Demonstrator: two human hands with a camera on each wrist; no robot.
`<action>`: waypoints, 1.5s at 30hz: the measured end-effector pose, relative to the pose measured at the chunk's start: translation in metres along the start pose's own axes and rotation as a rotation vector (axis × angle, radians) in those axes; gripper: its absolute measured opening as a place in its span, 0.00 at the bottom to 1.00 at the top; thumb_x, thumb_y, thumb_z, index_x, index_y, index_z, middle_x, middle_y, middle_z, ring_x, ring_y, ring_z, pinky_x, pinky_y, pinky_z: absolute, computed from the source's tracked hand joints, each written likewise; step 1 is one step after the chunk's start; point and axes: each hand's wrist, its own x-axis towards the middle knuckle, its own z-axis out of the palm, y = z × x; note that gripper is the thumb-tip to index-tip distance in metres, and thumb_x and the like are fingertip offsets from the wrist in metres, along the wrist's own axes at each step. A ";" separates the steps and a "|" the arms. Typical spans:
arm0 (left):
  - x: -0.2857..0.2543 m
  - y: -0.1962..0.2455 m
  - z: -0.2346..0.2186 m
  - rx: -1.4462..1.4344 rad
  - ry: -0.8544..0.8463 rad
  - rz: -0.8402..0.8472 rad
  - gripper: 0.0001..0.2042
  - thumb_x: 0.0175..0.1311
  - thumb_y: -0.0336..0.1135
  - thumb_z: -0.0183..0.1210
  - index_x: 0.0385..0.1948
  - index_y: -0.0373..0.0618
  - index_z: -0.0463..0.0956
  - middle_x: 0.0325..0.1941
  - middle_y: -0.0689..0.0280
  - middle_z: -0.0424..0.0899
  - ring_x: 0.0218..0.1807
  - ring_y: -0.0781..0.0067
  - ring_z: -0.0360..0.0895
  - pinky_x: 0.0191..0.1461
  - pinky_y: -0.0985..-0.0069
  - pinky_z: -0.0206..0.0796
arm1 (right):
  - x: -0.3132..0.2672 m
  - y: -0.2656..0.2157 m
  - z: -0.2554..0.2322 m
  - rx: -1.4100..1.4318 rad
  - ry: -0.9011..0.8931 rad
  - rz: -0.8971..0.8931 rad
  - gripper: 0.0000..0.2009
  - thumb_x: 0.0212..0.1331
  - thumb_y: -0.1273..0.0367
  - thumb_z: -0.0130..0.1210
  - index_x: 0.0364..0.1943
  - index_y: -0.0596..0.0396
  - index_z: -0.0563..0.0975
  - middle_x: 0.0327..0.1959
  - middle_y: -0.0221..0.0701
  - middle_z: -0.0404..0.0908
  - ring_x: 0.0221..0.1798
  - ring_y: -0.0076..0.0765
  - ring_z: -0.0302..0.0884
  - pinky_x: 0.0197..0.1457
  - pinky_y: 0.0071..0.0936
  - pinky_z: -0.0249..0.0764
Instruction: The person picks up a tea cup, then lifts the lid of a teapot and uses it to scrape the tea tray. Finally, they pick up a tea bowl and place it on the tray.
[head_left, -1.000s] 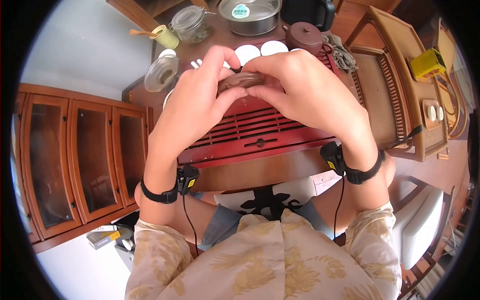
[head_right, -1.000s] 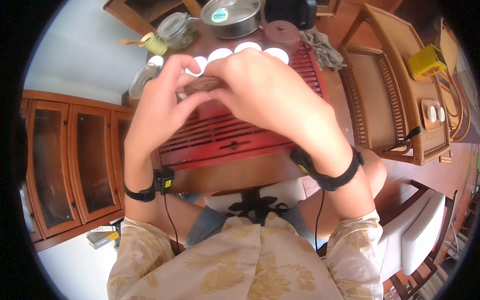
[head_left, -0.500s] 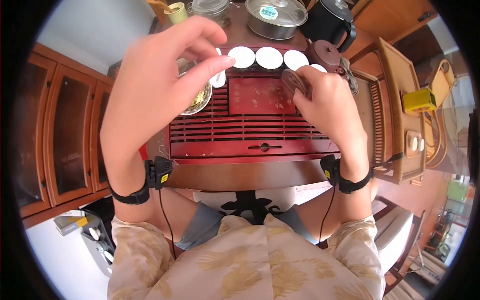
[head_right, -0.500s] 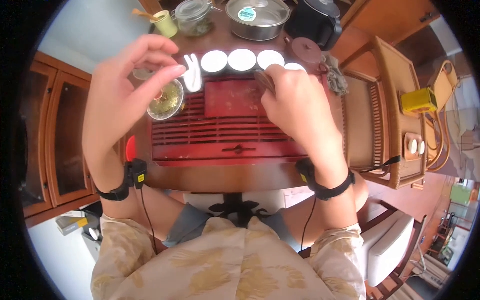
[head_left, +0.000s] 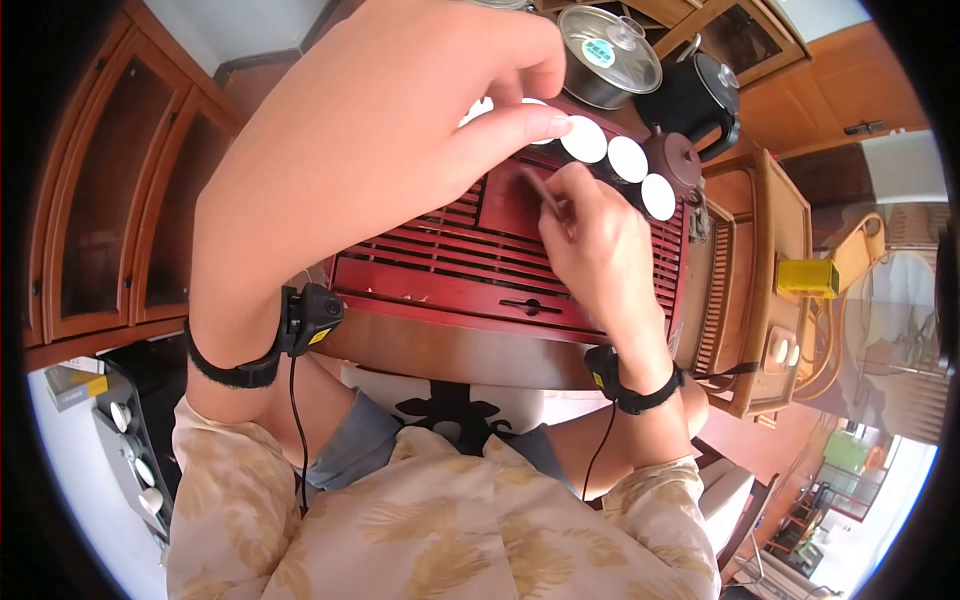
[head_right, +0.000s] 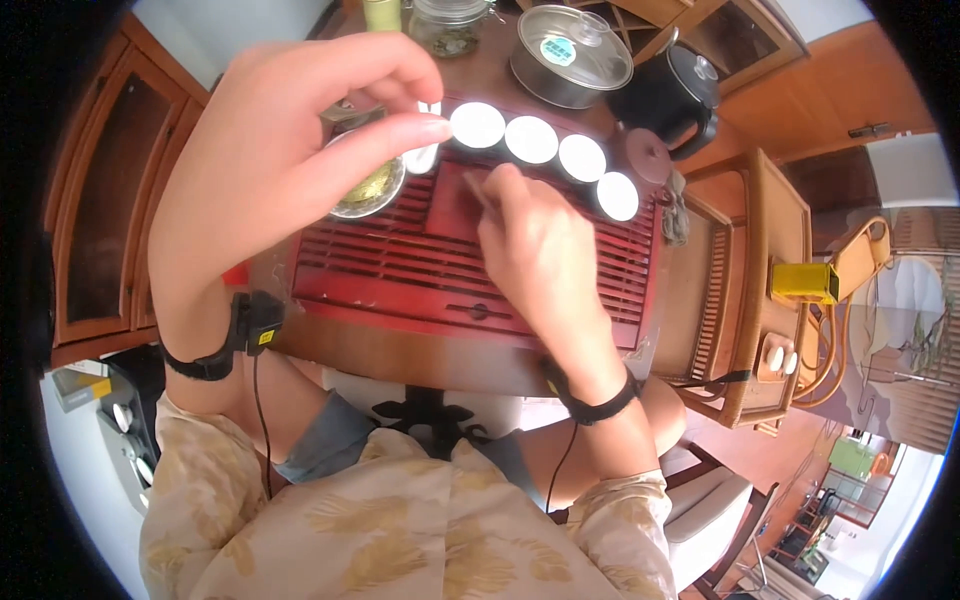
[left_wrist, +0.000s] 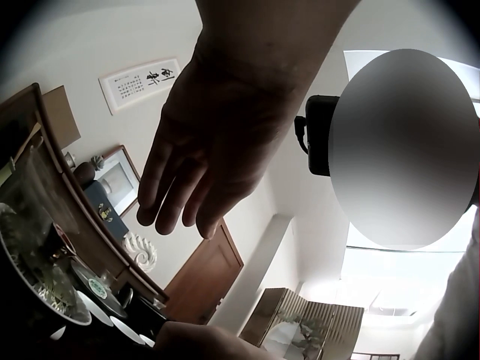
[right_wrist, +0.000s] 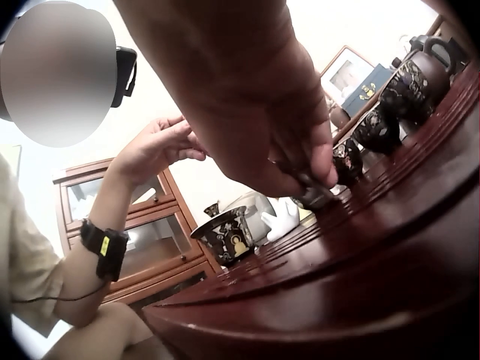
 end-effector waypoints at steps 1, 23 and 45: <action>0.000 -0.001 0.000 0.015 0.008 0.021 0.09 0.70 0.33 0.70 0.43 0.38 0.84 0.37 0.59 0.91 0.43 0.66 0.91 0.48 0.73 0.78 | 0.001 -0.006 0.002 -0.002 -0.016 -0.026 0.07 0.64 0.76 0.66 0.42 0.55 0.79 0.34 0.39 0.86 0.33 0.50 0.86 0.37 0.43 0.81; 0.006 0.015 -0.033 0.006 -0.175 0.063 0.12 0.78 0.40 0.64 0.40 0.39 0.85 0.28 0.59 0.89 0.25 0.60 0.84 0.35 0.67 0.73 | -0.001 -0.015 -0.031 0.294 -0.355 0.102 0.11 0.62 0.82 0.68 0.48 0.63 0.84 0.42 0.42 0.92 0.50 0.40 0.93 0.54 0.33 0.86; 0.008 0.025 -0.028 0.131 -0.178 0.056 0.13 0.77 0.41 0.66 0.42 0.39 0.86 0.27 0.59 0.89 0.25 0.60 0.84 0.35 0.67 0.73 | 0.005 0.009 -0.054 0.194 -0.235 0.362 0.13 0.60 0.72 0.70 0.49 0.59 0.88 0.37 0.47 0.91 0.40 0.53 0.92 0.47 0.41 0.84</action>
